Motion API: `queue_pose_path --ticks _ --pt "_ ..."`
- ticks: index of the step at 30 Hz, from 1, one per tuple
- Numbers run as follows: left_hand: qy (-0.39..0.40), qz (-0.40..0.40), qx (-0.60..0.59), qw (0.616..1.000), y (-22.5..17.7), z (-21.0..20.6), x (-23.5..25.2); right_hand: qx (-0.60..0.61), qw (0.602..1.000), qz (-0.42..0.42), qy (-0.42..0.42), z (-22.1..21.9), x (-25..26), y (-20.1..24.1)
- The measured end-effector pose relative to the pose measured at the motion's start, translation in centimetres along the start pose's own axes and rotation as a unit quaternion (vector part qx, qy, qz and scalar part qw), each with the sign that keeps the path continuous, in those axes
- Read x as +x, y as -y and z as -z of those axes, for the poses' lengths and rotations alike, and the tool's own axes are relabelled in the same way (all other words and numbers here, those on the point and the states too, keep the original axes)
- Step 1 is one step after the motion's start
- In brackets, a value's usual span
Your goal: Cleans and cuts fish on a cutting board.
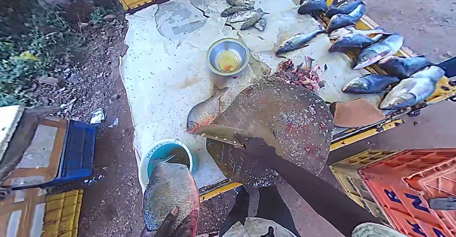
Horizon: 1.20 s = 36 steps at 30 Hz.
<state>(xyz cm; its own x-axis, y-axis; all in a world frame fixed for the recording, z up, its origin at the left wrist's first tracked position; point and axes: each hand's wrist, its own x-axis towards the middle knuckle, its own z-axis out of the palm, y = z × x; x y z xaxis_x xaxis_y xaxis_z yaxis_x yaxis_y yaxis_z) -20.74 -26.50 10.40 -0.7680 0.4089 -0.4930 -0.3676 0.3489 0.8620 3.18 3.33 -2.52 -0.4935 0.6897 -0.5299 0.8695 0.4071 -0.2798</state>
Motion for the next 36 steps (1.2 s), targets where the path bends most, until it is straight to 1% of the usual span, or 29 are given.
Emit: queue_pose_path --ticks 1,3,4,5,6,7,8,9,11,12,13,14,16,17,18,19,20,21,23,24,25,26,27,28,29,30,32,34,36 --pt "0.009 -0.014 0.026 1.0 -0.9 -0.7 0.0 0.01 0.999 -0.037 -0.03 1.9 2.3 -2.6" --pt "0.022 -0.056 0.06 0.996 -1.8 -2.9 -0.2 0.074 0.982 -0.12 -0.122 8.0 8.1 -8.8" --pt "0.019 -0.073 0.079 0.994 -2.2 -3.0 -0.8 0.122 0.972 -0.145 -0.141 9.6 9.4 -10.4" --pt "0.017 -0.089 0.087 0.992 -2.0 -4.4 -0.8 0.16 0.962 -0.15 -0.162 11.5 10.2 -11.6" --pt "0.019 -0.088 0.093 0.992 -2.0 -5.2 -1.2 0.202 0.955 -0.139 -0.167 11.3 8.7 -11.6" --pt "0.027 -0.09 0.102 0.99 -2.3 -6.1 -1.2 0.236 0.951 -0.123 -0.156 10.2 5.5 -10.2" --pt "0.033 -0.094 0.107 0.989 -2.6 -7.8 -1.0 0.247 0.954 -0.109 -0.13 8.6 1.3 -8.3" --pt "0.041 -0.095 0.12 0.987 -2.7 -9.1 -0.9 0.237 0.963 -0.103 -0.082 5.6 -3.6 -6.2" --pt "0.035 -0.099 0.183 0.978 -2.4 -12.1 -0.7 0.165 0.982 -0.087 0.037 -1.3 -13.1 -4.3" --pt "0.029 -0.109 0.233 0.966 -2.0 -13.6 -0.2 0.107 0.988 -0.074 0.078 -3.9 -15.9 -5.2" --pt "0.02 -0.126 0.295 0.947 -1.2 -15.3 0.2 0.054 0.991 -0.067 0.101 -4.7 -17.0 -7.4" --pt "0.015 -0.137 0.355 0.925 0.1 -16.9 0.6 0.018 0.992 -0.075 0.099 -4.0 -16.6 -10.4" --pt "0.005 -0.135 0.438 0.889 3.8 -20.2 1.4 -0.002 0.989 -0.131 0.072 1.5 -11.2 -17.1" --pt "-0.013 -0.131 0.455 0.881 5.7 -21.7 1.2 0.001 0.987 -0.16 0.031 4.6 -7.5 -20.3" --pt "-0.034 -0.144 0.456 0.877 7.0 -23.1 1.1 0.01 0.984 -0.176 -0.032 7.6 -3.5 -22.7" --pt "-0.04 -0.157 0.461 0.872 7.7 -24.0 0.9 0.033 0.979 -0.18 -0.085 9.8 -0.5 -23.9" --pt "-0.037 -0.16 0.471 0.867 8.1 -23.8 0.3 0.065 0.977 -0.172 -0.109 10.2 0.6 -23.5" --pt "-0.038 -0.157 0.477 0.864 8.4 -23.1 -0.6 0.083 0.981 -0.149 -0.091 9.2 0.1 -21.8" --pt "-0.047 -0.155 0.471 0.867 7.8 -23.6 -0.3 0.052 0.997 -0.063 0.003 8.0 -2.3 -17.4" --pt "-0.053 -0.145 0.467 0.871 7.6 -23.9 -0.4 0.021 0.999 -0.017 0.044 7.5 -3.4 -16.1" --pt "-0.058 -0.134 0.465 0.873 7.5 -24.4 -0.4 -0.007 0.998 0.008 0.054 7.3 -3.3 -16.3" --pt "-0.06 -0.12 0.468 0.873 7.7 -24.2 -0.8 -0.021 0.999 0.011 0.037 7.2 -2.2 -17.6" --pt "-0.067 -0.115 0.467 0.874 7.7 -24.2 -0.9 -0.017 1.0 -0.012 -0.005 8.4 0.4 -19.3" --pt "-0.08 -0.121 0.457 0.878 7.6 -25.1 -0.1 0.002 0.997 -0.05 -0.057 11.5 4.5 -20.9" --pt "-0.092 -0.12 0.452 0.879 7.8 -25.1 -0.2 0.033 0.993 -0.085 -0.076 13.7 7.2 -21.6" --pt "-0.103 -0.112 0.447 0.881 8.5 -24.5 -1.2 0.052 0.992 -0.102 -0.059 14.3 7.6 -21.7" --pt "-0.125 -0.129 0.411 0.894 8.8 -24.5 -1.3 0.06 0.995 -0.077 -0.037 12.9 3.2 -19.9" --pt "-0.14 -0.124 0.354 0.916 9.3 -25.0 -1.3 0.035 0.997 -0.019 0.065 7.9 -5.8 -18.0" --pt "-0.137 -0.094 0.316 0.934 9.3 -24.3 -1.6 0.01 0.989 0.01 0.147 2.3 -13.9 -19.7"
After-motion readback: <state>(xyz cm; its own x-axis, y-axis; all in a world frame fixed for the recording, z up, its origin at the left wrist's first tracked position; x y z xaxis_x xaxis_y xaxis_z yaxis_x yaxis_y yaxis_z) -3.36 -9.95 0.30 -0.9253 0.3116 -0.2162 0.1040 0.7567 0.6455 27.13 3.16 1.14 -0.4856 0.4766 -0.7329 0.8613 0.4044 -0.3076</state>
